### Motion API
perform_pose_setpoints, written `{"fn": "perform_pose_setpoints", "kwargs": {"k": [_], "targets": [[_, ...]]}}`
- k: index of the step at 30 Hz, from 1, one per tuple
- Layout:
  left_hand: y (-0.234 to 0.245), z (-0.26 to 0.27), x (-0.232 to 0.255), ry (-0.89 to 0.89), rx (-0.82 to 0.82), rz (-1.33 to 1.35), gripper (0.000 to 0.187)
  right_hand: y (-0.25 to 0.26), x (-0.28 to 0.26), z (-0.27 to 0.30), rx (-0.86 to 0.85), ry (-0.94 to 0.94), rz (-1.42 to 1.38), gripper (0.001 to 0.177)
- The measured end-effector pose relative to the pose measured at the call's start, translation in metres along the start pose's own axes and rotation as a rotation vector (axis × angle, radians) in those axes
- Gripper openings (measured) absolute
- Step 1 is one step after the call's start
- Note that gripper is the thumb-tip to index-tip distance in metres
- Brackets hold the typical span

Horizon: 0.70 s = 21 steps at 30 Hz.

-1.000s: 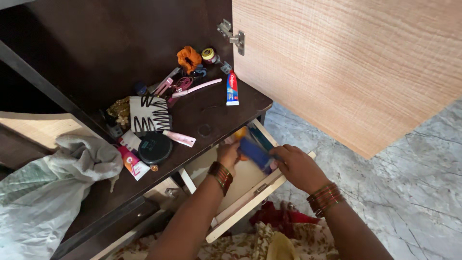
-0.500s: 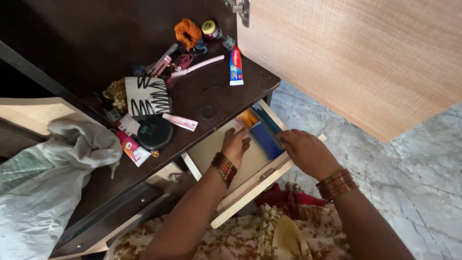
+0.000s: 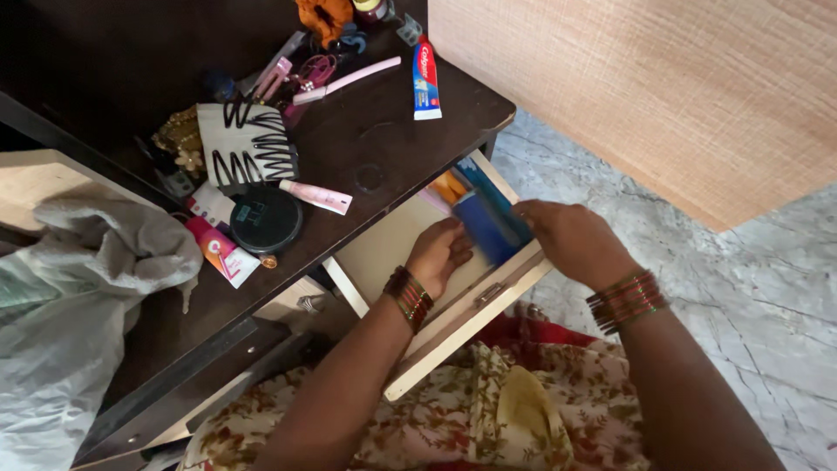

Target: The person organizes items in a dresser drawer and on its top surface, picking up and repositioning various personal care products, hair accessories, and jewelry including combs, tubes of cream, and gold-colored necklaces.

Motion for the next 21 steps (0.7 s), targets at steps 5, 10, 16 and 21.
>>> {"fn": "perform_pose_setpoints", "kwargs": {"k": [5,10,16,21], "targets": [[-0.007,0.009,0.002,0.048,0.107,-0.050,0.022,-0.005,0.005,-0.026,-0.106,0.012,-0.056,0.031],[-0.005,0.013,0.006,0.021,0.120,-0.058,0.023,-0.029,0.011,-0.052,-0.267,0.079,-0.067,0.035],[-0.009,0.015,0.015,-0.002,0.051,-0.031,0.010,-0.072,0.010,-0.077,-0.335,0.153,-0.009,0.055],[-0.020,0.015,0.015,0.011,0.033,-0.077,0.011,-0.074,-0.008,-0.078,-0.485,-0.009,0.022,0.077]]}}
Point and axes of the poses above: each hand's wrist, its own z-axis away from the middle knuckle, its own y-axis out of the back of the hand, x = y × z, the point moved 5 cm from there along -z, towards the middle knuckle, and after that the axes turned 6 degrees about z, right-handed, at the moved point
